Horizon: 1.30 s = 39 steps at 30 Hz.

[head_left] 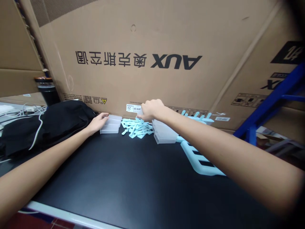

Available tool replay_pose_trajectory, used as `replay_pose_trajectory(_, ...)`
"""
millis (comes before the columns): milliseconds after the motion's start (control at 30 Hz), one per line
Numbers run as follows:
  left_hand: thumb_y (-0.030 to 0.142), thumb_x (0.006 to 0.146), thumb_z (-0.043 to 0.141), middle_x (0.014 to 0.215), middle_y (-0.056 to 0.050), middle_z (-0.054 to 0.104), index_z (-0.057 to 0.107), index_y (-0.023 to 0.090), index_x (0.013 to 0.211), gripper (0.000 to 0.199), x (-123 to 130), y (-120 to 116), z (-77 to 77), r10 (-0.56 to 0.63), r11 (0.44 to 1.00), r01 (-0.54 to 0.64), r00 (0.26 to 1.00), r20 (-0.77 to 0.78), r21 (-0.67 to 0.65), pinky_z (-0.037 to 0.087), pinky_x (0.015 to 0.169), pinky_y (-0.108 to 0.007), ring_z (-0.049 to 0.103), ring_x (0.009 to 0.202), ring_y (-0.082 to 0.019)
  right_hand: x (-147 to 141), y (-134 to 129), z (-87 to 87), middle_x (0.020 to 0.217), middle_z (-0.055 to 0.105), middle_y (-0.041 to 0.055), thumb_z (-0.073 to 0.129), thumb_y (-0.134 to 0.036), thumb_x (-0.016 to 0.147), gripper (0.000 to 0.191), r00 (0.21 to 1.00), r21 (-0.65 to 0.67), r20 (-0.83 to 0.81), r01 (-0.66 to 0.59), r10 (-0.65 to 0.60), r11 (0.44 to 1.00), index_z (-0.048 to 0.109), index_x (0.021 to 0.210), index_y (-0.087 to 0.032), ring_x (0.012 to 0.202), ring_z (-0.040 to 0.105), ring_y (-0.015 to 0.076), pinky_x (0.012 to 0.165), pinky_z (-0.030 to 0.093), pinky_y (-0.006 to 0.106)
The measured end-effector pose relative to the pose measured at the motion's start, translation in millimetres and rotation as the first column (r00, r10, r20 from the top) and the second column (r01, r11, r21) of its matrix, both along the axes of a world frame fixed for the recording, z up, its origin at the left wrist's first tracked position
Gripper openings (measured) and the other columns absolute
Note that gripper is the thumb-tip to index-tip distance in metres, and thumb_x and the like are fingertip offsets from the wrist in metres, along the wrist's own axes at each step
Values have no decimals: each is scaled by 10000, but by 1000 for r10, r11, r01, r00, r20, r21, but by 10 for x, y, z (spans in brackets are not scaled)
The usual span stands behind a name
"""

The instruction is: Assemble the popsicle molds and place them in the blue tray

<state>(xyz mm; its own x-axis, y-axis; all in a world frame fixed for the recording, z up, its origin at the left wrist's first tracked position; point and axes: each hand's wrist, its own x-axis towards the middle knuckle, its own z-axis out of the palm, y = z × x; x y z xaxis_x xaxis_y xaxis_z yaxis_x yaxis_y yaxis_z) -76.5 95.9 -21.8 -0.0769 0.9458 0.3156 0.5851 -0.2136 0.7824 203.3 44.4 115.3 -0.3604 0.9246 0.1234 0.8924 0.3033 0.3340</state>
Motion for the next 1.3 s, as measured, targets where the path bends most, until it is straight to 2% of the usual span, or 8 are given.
replay_pose_trajectory(200,314,811,593,1242,-69,677,671,224,1082,297,4,17,-29,14,1000,-15,990,143,5,400,1069,-367,591,1210,-251,-253,45,-15,1314,528,246,544,-472,826,597,984,-102,-85,-166,158,981,600,1255,-61,952,644,306,800,506,417)
replay_pose_trajectory(300,323,839,551,1212,-95,686,632,198,1091,293,-21,42,-32,34,999,-36,965,259,4,454,1010,-379,633,1143,-240,-456,173,-101,1256,567,248,564,-441,850,544,950,-39,-118,-295,289,955,595,1219,-42,1057,606,329,885,476,432)
replay_pose_trajectory(500,282,892,474,1181,-130,689,593,162,1055,235,-78,43,44,5,1000,2,909,416,-15,482,978,-379,663,1102,-214,-813,509,-365,1154,624,211,604,-454,870,518,890,87,-224,-388,398,918,534,1216,-75,1186,511,330,917,449,433)
replay_pose_trajectory(800,342,840,616,1157,-102,689,639,184,1099,305,-70,8,63,-77,996,93,907,415,-17,494,969,-391,675,1047,-218,-1012,762,-780,1163,618,135,619,-425,869,414,823,87,-371,-430,430,899,532,1170,-155,1134,527,272,837,486,387)
replay_pose_trajectory(933,382,799,663,1201,-111,667,614,200,1190,434,-79,-1,48,-124,992,127,923,364,16,506,954,-387,666,1044,-220,-992,709,-826,1239,563,144,571,-402,899,336,809,103,-383,-443,447,891,578,1111,-142,1163,513,266,884,475,382)
replay_pose_trajectory(1067,409,760,692,1233,-94,660,645,227,1194,474,-72,-17,55,-186,983,180,949,256,47,479,992,-393,612,1139,-249,-660,396,-588,1239,537,153,427,-430,956,397,749,236,-416,-458,515,857,566,1167,-123,1134,524,255,930,450,388)
replay_pose_trajectory(1167,428,763,685,1294,-77,635,701,245,1144,423,-53,-38,71,-208,978,203,964,166,43,413,1067,-411,571,1202,-269,-87,41,-359,1156,581,119,401,-371,958,325,694,381,-464,-404,550,831,586,1106,-148,1092,542,221,934,435,353)
replay_pose_trajectory(1300,395,756,680,1444,-70,517,743,262,1079,356,-27,-61,96,-170,985,166,980,105,45,314,1147,-402,447,1352,-284,980,-335,-274,1027,620,104,463,-337,893,266,691,526,-583,-80,428,846,583,1061,-169,933,585,215,853,452,354)
